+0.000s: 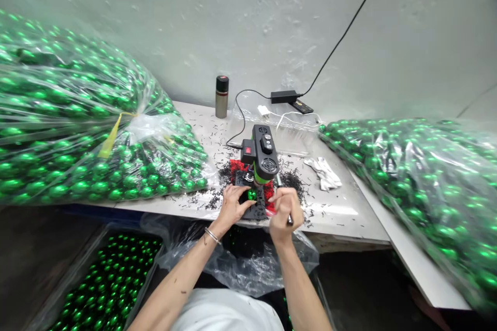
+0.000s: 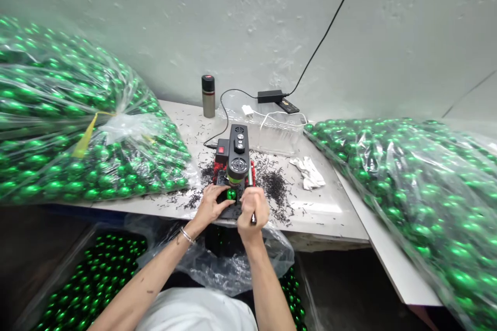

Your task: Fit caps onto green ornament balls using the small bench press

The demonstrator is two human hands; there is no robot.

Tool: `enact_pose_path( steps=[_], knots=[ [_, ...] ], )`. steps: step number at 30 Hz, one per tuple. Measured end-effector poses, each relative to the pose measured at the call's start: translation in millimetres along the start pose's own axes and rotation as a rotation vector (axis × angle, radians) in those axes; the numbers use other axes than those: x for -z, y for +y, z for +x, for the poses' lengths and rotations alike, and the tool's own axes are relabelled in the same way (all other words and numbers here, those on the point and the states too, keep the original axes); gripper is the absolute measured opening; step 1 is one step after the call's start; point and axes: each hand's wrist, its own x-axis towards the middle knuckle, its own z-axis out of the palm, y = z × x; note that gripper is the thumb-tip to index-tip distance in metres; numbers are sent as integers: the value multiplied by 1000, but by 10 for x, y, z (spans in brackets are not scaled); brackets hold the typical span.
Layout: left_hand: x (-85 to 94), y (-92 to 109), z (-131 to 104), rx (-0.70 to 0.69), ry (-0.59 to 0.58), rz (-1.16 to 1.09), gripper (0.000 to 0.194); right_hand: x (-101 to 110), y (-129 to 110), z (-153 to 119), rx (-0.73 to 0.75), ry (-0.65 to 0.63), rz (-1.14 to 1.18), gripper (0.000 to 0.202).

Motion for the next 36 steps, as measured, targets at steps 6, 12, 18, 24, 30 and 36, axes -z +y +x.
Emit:
enact_pose_path(
  steps=[6, 12, 18, 24, 30, 36],
  knots=[
    [170, 100, -413, -179, -49, 58, 42, 39, -246, 301, -154, -65, 47, 35],
    [588, -99, -341, -138, 70, 270, 38, -6, -149, 117, -114, 15, 48, 36],
    [1065, -545, 523, 105, 168, 624, 35, -12, -111, 61, -96, 23, 49, 37],
    [1354, -680, 1030, 322, 196, 809, 47, -7, -82, 29, -92, 26, 57, 34],
    [1592, -748, 1352, 669, 118, 686, 68, 3, -43, -27, -113, -8, 77, 33],
    [1540, -763, 1232, 590, -18, 618, 58, -22, -30, -51, -132, 38, 104, 31]
  ],
)
